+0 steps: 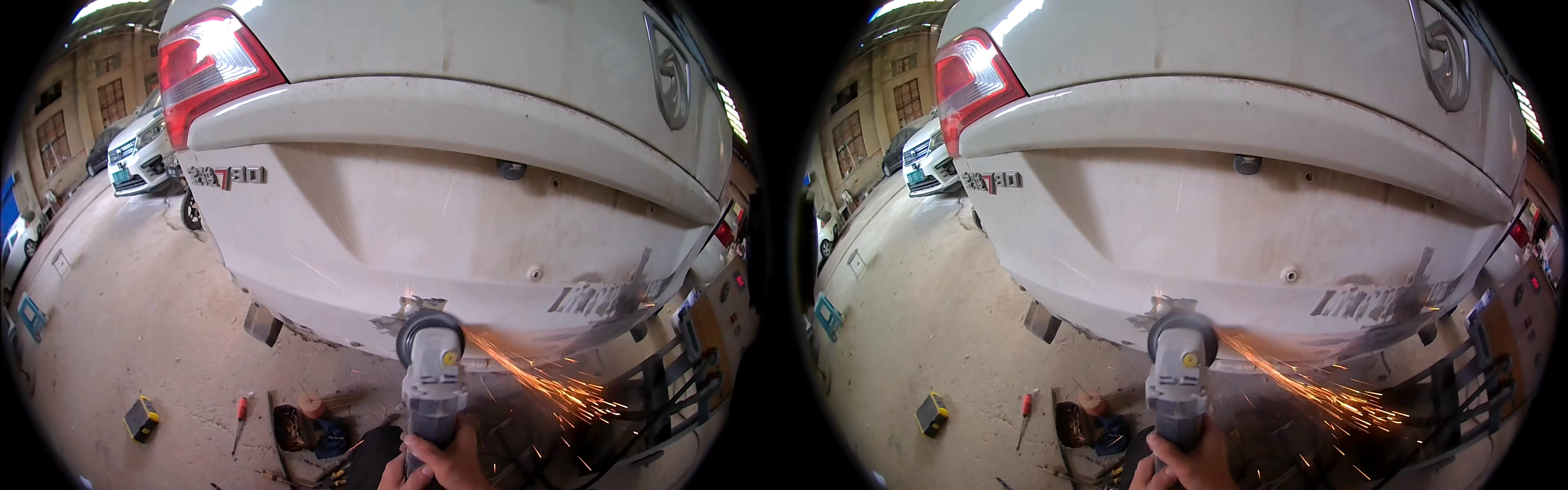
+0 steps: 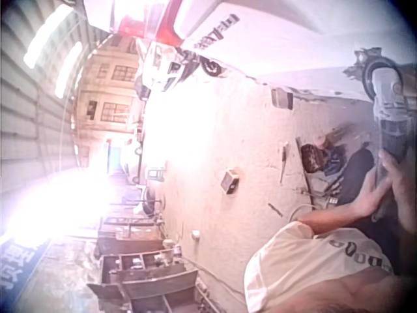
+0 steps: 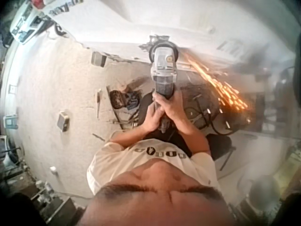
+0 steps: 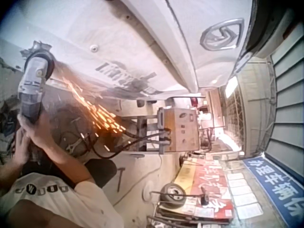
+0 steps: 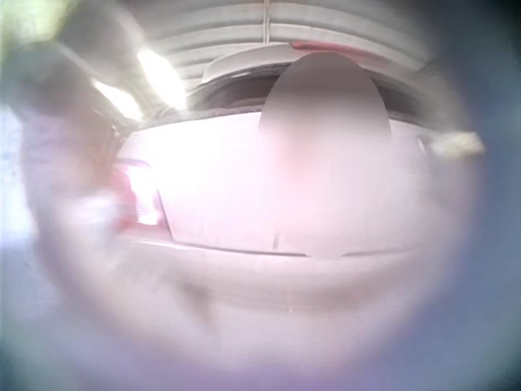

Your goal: The person uses a metal file to smooth a damaged area on the rear bumper of a white car. They then switch to an angle grinder to grind the surface, creating sparks, and finally wipe the area with a cloth.

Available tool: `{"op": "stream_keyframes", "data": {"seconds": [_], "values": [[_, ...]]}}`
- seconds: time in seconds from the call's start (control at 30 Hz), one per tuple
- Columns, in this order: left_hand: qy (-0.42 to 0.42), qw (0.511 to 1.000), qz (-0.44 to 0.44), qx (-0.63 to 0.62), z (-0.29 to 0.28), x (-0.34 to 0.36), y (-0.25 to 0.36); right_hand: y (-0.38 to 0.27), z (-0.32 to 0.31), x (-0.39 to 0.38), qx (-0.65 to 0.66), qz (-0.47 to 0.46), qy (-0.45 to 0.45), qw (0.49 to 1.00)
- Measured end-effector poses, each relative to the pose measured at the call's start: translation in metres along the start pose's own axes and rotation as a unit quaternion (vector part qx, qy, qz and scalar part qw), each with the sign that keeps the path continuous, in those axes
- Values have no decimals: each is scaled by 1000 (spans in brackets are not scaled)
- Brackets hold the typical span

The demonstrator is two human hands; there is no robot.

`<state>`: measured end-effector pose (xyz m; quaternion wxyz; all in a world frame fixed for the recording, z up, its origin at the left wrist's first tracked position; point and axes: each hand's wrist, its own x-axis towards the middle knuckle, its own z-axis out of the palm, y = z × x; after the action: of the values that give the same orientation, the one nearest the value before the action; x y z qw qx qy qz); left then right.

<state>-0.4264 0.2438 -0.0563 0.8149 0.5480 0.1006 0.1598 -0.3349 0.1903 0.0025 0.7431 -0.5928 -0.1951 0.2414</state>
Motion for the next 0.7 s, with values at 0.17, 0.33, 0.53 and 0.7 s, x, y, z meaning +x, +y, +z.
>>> {"op": "stream_keyframes", "data": {"seconds": [0.17, 0.33, 0.53, 0.7], "values": [[9, 1000, 15, -8, 6, 3, -5, -10, -2, 3, -8, -27, 25, 999], [-17, 1000, -5, -7, 8, 6, 3, 3, -12, 3, -7, -12, 34, 999], [16, 999, 38, -20, 17, -2, -10, 11, -15, -6, -26, -38, 31, 998], [-14, 1000, -2, -12, 12, 9, -2, 4, -17, 4, -11, -18, 35, 999]]}}
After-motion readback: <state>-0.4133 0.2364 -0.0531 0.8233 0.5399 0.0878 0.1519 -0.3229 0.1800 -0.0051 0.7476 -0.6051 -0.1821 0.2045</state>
